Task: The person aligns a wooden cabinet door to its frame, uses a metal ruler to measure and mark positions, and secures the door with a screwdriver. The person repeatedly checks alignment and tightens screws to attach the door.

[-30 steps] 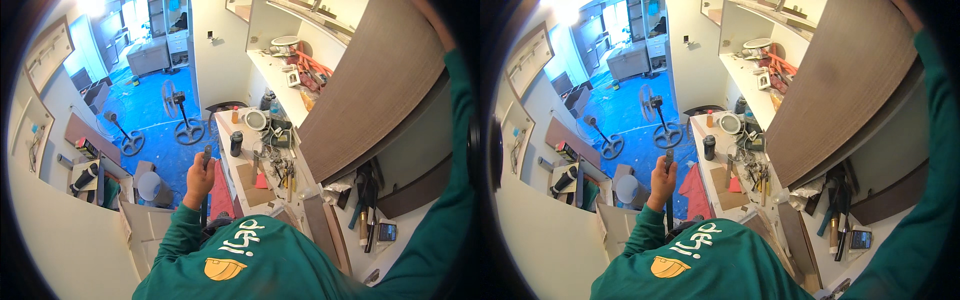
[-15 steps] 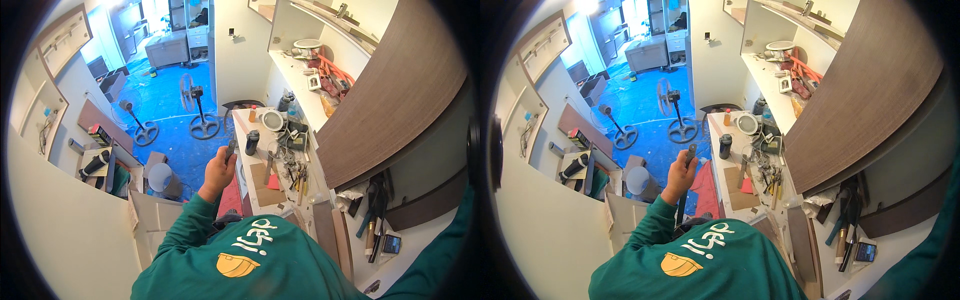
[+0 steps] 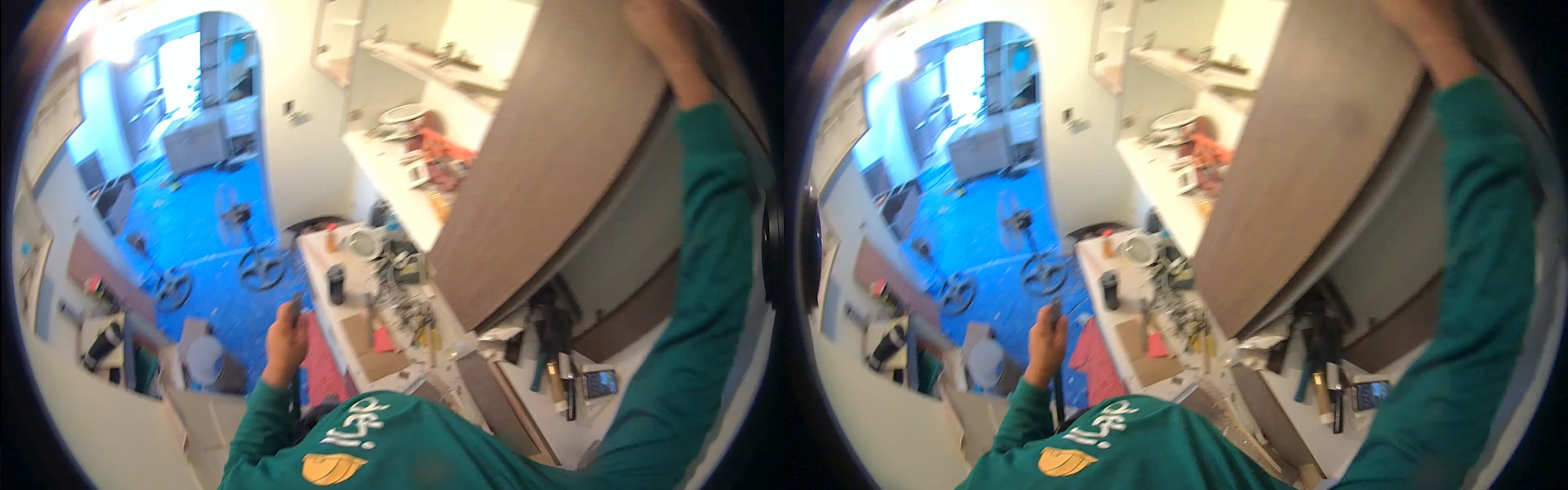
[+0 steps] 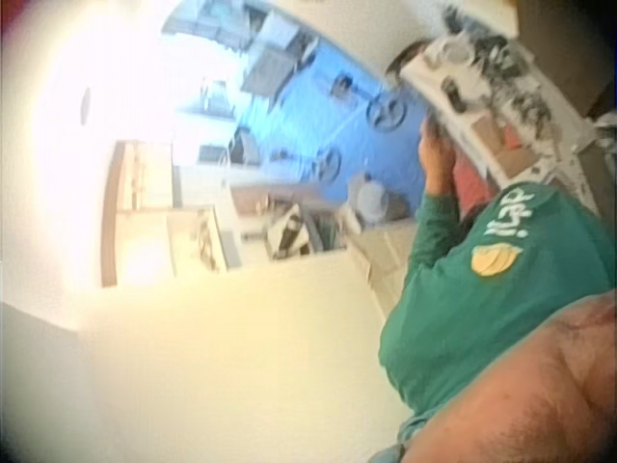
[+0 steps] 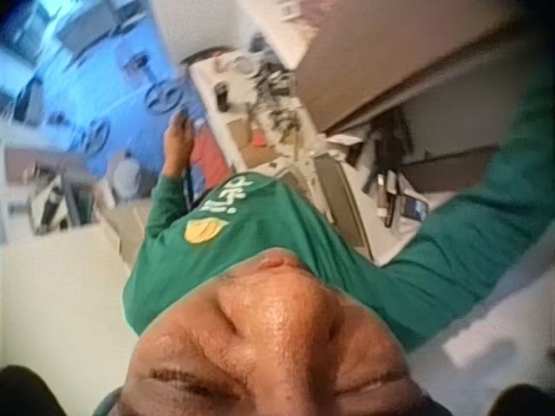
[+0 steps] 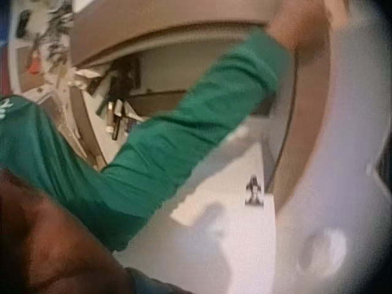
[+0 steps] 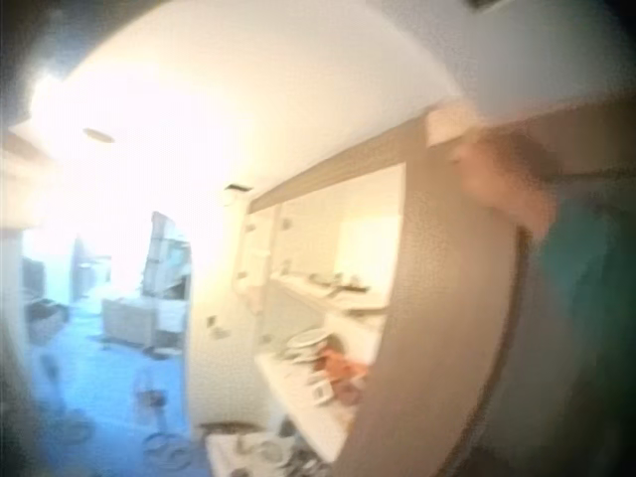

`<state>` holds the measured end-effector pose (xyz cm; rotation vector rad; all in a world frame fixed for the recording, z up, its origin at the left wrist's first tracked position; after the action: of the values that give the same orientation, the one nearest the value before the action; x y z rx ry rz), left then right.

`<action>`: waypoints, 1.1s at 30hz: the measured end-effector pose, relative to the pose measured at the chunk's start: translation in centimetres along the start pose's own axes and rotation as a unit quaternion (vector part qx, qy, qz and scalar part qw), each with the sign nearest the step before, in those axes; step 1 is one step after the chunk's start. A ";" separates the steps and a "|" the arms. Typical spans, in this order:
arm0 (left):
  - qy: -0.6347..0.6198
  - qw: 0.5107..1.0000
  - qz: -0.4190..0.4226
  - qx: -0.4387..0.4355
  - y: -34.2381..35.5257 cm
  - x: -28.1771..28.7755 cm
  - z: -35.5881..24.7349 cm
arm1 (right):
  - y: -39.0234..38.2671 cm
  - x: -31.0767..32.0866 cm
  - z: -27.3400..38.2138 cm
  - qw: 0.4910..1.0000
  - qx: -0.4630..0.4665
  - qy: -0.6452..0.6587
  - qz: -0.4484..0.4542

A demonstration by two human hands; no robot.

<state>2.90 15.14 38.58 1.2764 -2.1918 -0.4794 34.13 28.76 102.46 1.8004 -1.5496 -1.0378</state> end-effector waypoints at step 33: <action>-0.110 0.906 0.094 -0.397 29.7 -3.0 -56.1 | -4.4 13.7 -18.0 0.986 0.037 0.153 -0.048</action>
<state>18.82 30.56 98.11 0.5784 -1.9111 -1.3154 52.08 14.73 106.09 1.9945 -1.3412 -0.7104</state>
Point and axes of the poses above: each hand's wrist, its own y-axis towards the middle knuckle, its own x-axis out of the back of the hand, z = x × y, the point moved 10 cm from there along y, towards the middle knuckle, and after that the axes turned 12 degrees about -z, right-handed, at the moved point
